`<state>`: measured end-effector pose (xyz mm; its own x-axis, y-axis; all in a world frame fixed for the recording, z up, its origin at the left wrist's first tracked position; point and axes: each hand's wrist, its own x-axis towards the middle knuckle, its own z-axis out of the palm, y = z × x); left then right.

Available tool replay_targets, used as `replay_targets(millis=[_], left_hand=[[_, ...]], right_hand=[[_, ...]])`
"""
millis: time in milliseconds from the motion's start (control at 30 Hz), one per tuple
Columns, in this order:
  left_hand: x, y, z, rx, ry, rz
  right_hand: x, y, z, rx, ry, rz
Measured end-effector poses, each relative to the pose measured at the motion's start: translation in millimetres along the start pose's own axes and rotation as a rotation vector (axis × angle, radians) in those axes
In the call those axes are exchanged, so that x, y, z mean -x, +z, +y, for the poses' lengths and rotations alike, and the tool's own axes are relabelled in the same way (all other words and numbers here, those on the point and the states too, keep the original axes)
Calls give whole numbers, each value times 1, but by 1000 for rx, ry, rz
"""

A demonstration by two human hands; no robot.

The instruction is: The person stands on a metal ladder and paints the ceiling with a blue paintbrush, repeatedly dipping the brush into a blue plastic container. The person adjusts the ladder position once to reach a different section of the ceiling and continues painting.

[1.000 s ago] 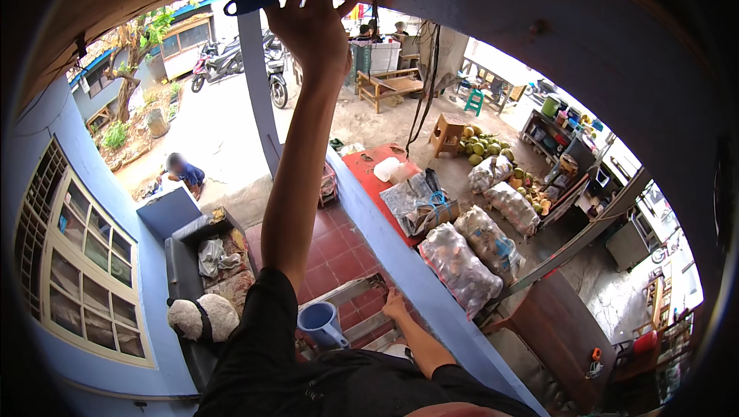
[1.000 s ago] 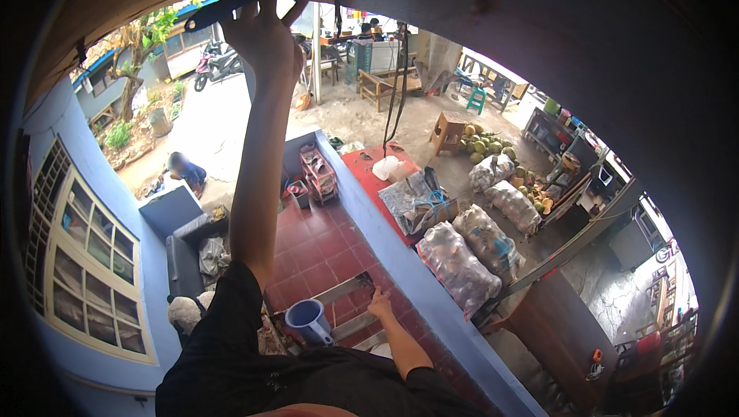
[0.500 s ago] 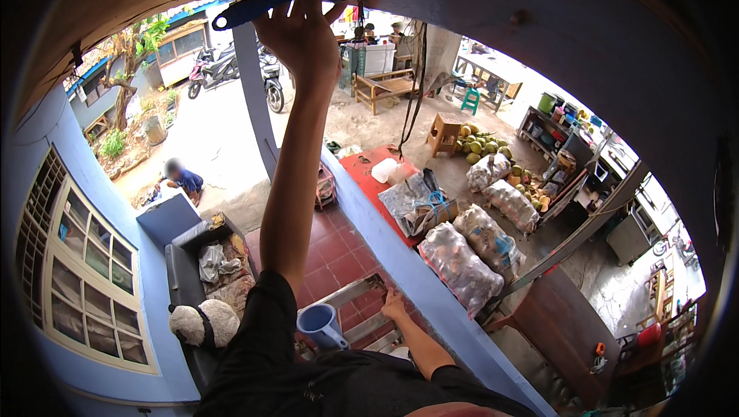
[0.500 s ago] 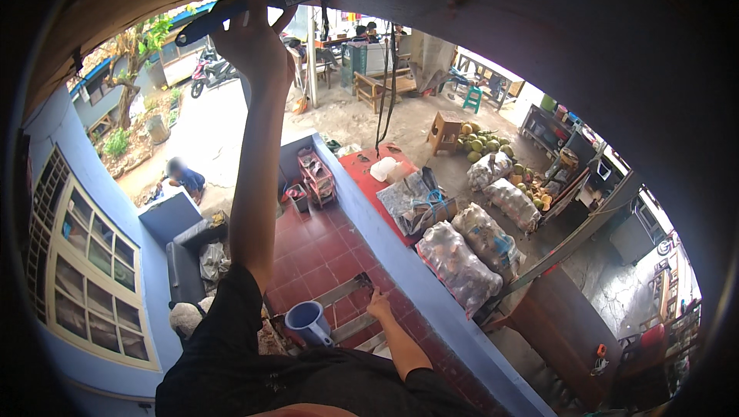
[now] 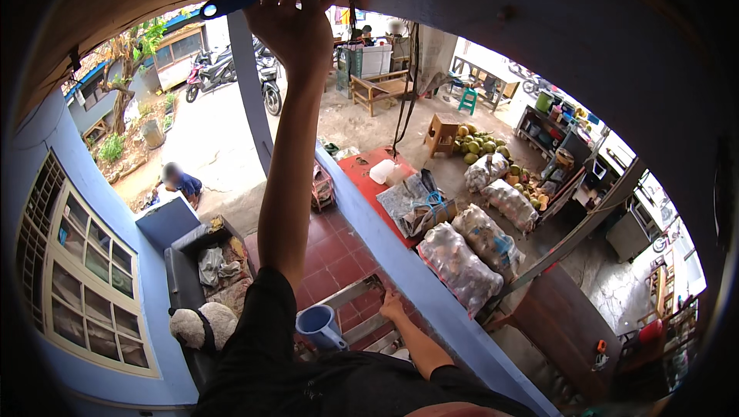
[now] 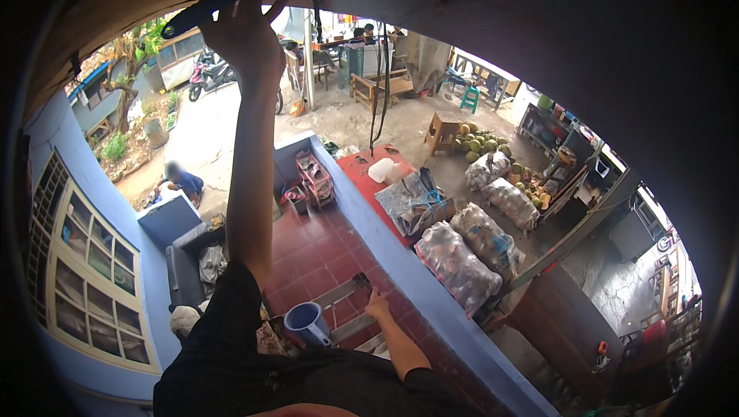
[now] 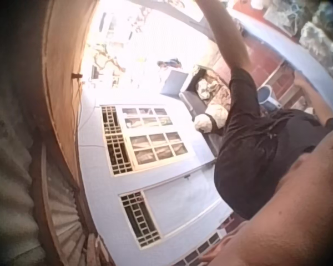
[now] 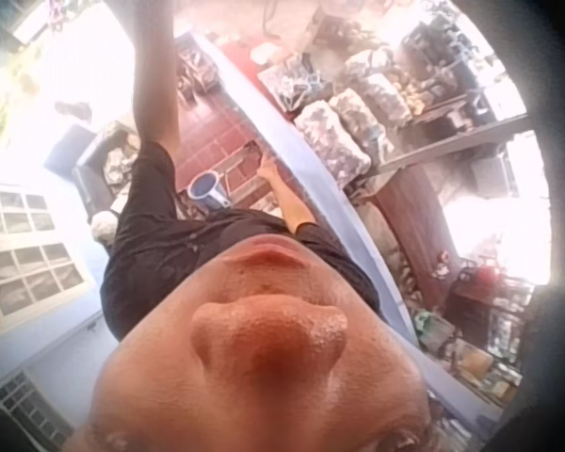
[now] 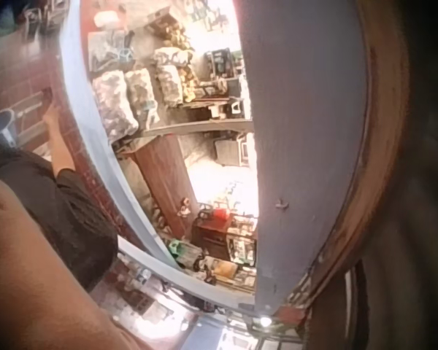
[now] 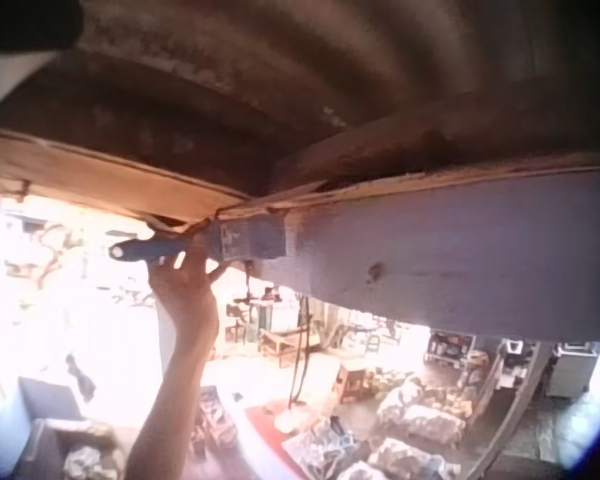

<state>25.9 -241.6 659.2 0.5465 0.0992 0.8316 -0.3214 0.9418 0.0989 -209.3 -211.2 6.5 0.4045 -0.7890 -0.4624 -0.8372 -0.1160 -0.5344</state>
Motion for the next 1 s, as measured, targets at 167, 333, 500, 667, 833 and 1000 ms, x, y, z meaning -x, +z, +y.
replay_targets(millis=[167,333,500,667,833,1000], left_hand=[[-3,20,7,81,71,-65],[7,18,7,-9,-103,-25],[15,13,2,137,-178,82],[27,13,-8,169,-188,47],[17,-9,-22,-254,-46,64],[23,-14,-1,-180,10,54]], right_hand=[[1,-4,-3,-9,10,-36],[2,-2,-5,-6,12,-9],[-7,6,8,-2,-35,51],[-11,16,18,-13,-102,113],[-8,11,9,-2,-71,58],[-1,0,1,14,-41,17]])
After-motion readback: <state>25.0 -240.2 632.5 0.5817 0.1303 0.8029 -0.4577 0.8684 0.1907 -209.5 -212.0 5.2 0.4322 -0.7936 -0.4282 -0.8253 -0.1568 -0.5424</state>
